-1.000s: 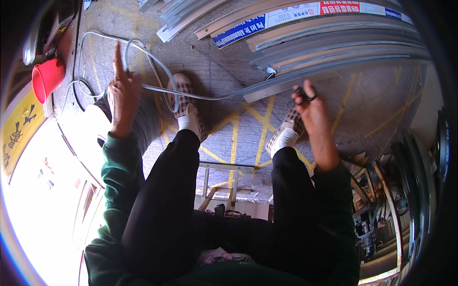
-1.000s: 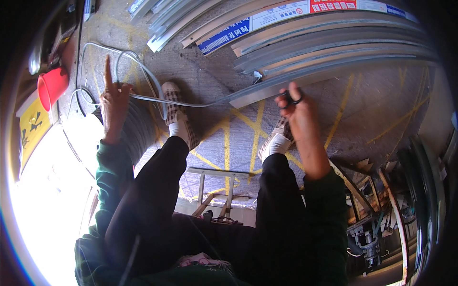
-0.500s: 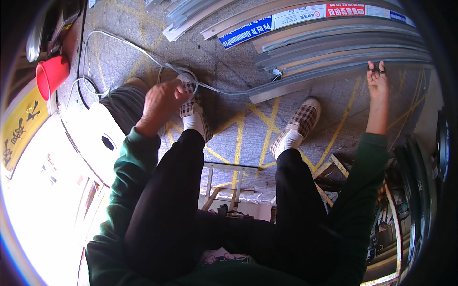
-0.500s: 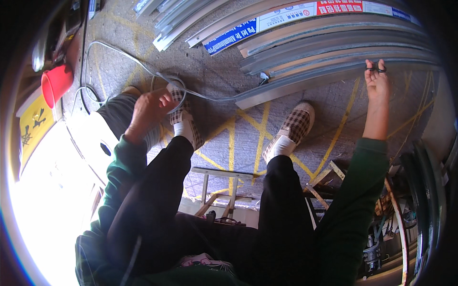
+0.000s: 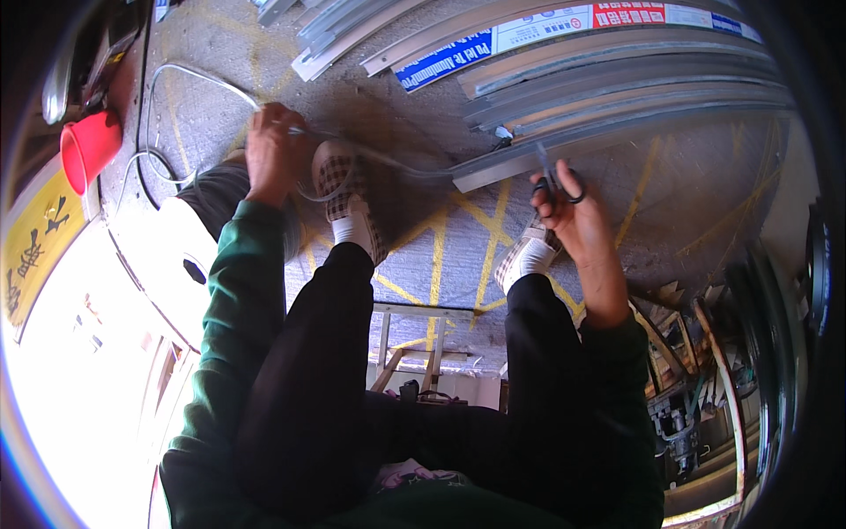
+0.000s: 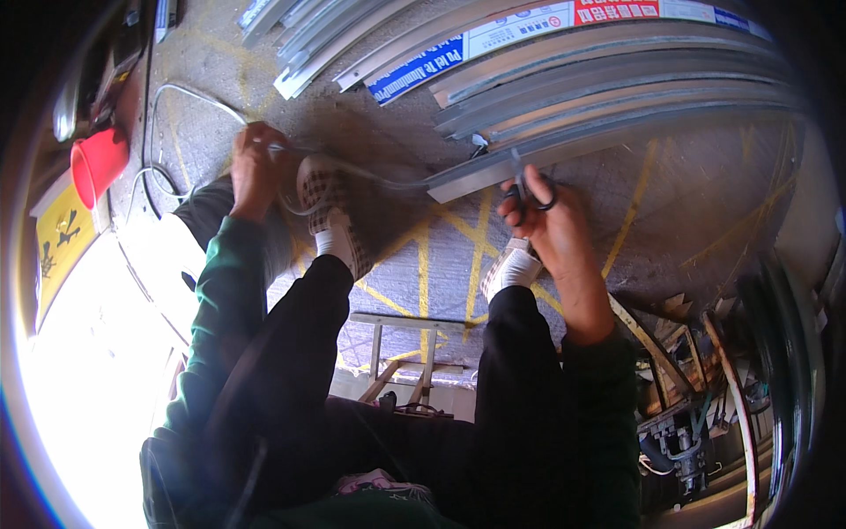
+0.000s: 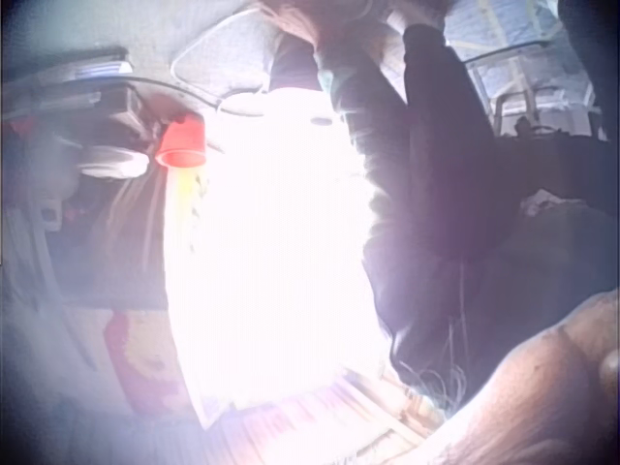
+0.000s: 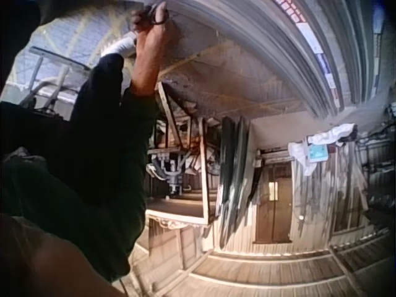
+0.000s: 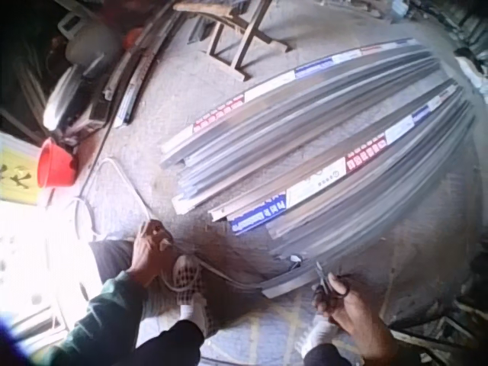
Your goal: The person sits on the floor and repeatedly cuts lengths of white cable using scissors. They measure the cable against a stack of aluminum profiles, cut it, and then repeat the process with the remaining cable.
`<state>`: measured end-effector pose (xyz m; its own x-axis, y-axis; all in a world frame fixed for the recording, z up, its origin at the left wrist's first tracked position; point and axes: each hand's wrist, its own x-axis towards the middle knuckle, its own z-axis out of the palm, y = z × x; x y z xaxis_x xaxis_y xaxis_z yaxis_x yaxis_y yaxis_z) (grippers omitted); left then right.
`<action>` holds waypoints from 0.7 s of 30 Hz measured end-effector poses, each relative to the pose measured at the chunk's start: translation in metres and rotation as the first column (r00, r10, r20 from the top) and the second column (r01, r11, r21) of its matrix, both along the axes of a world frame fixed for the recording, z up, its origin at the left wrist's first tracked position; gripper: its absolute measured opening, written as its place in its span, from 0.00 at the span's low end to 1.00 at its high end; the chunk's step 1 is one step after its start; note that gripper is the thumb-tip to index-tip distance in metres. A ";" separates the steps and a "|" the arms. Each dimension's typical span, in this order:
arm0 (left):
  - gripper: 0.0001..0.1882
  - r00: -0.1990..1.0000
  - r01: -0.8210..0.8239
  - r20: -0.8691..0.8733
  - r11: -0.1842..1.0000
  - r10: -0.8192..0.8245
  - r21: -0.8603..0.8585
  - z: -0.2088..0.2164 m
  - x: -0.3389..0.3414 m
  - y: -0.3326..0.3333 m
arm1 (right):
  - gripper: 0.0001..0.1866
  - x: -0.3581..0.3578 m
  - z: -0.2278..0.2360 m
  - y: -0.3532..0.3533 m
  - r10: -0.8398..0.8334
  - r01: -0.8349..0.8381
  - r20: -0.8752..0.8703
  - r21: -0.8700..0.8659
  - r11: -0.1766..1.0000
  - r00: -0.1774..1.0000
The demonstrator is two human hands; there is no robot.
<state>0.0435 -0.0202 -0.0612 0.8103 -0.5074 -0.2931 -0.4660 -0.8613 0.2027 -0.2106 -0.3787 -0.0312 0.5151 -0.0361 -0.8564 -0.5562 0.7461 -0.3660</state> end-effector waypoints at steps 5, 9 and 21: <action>0.07 0.793 0.137 0.592 0.906 0.142 -0.401 0.064 0.011 -0.022 | 0.24 0.000 -0.005 0.016 0.020 -0.020 0.003 0.090 0.996 1.000; 0.08 0.832 0.175 0.554 0.933 0.030 -0.313 0.096 0.027 -0.036 | 0.24 0.001 -0.008 0.017 0.021 -0.018 -0.035 0.087 0.996 0.999; 0.14 0.913 0.261 -0.288 0.956 -0.289 -0.132 0.088 -0.020 -0.042 | 0.23 0.003 -0.021 0.026 -0.046 0.046 -0.065 0.000 0.999 0.997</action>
<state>0.0235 -0.0620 0.0265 0.5152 -0.7326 -0.4448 -0.5867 -0.6798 0.4401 -0.2073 -0.3526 -0.0525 0.4562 -0.0572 -0.8880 -0.5437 0.7721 -0.3290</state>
